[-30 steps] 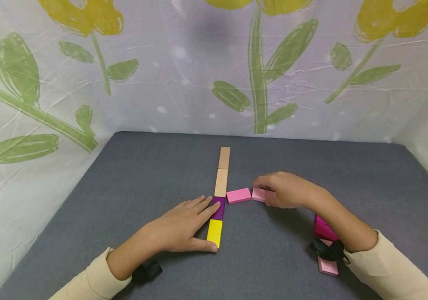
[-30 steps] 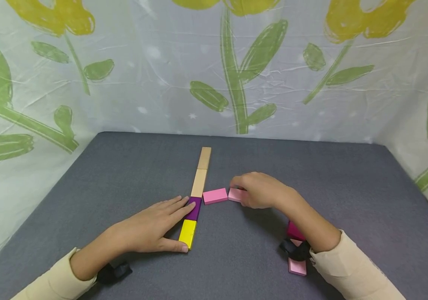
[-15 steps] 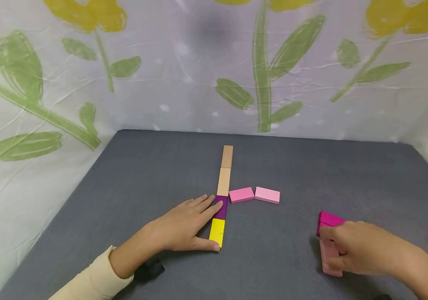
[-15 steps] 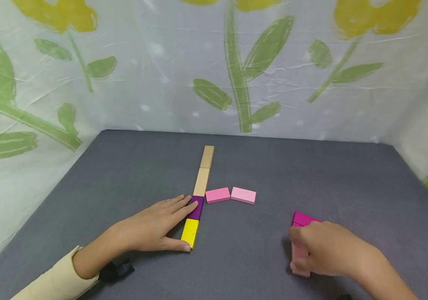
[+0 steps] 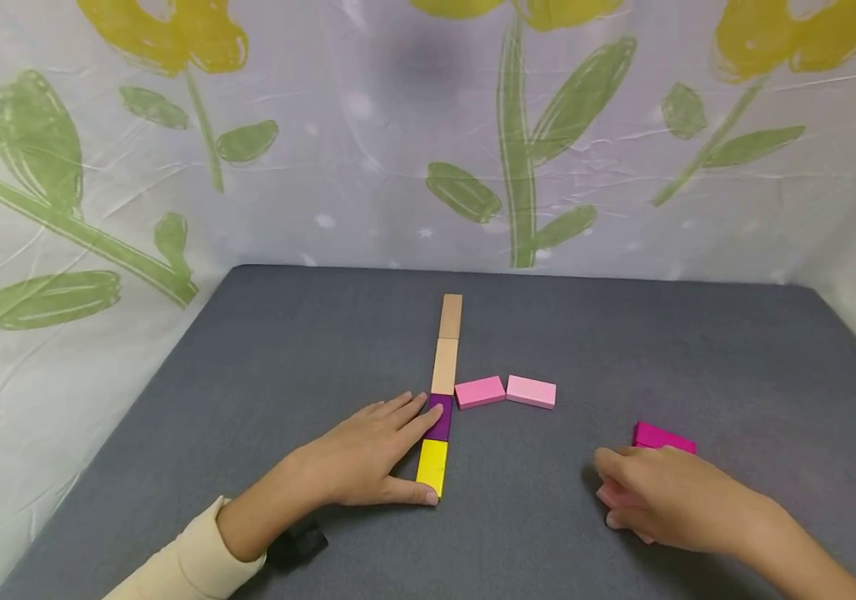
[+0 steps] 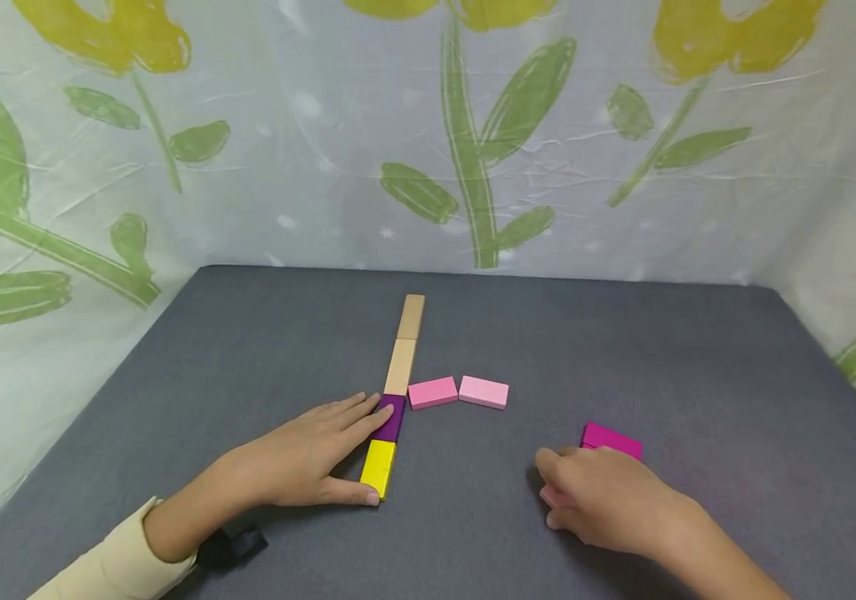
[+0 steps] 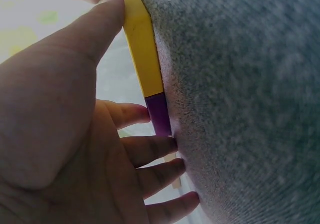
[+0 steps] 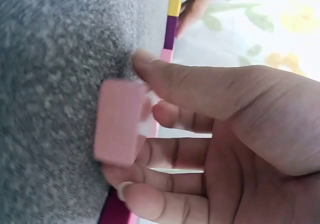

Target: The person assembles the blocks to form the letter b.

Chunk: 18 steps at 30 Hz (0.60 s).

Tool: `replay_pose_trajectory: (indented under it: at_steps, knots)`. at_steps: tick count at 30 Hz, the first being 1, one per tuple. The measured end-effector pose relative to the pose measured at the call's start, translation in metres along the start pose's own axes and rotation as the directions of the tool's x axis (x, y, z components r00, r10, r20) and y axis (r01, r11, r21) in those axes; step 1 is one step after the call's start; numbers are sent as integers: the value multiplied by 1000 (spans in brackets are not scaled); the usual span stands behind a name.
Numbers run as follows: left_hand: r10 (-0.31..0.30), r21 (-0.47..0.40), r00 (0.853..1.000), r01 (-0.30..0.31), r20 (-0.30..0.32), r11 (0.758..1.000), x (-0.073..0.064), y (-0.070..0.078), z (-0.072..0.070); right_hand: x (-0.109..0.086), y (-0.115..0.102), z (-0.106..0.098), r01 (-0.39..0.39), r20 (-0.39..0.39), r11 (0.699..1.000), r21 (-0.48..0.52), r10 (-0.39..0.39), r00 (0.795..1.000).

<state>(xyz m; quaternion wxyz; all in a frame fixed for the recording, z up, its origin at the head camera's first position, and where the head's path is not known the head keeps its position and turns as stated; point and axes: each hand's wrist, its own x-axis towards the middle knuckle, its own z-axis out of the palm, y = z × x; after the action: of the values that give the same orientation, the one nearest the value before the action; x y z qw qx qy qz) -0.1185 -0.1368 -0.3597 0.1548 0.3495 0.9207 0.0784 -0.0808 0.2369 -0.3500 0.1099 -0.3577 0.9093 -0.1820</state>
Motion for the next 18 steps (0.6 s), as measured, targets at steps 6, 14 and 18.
replay_pose_trajectory:
  at_steps: [6,14,18]
  knots:
    - [5,-6,1000,-5,-2,1000,0,0,0,0,-2,1,-23,57,999,40,21,998]
    - [7,0,1000,-7,-5,1000,0,0,0,-9,2,-4,56,67,996,70,-60,996]
    - [7,-2,1000,-7,-4,1000,1,-1,0,-2,4,-2,72,-35,997,36,-70,997]
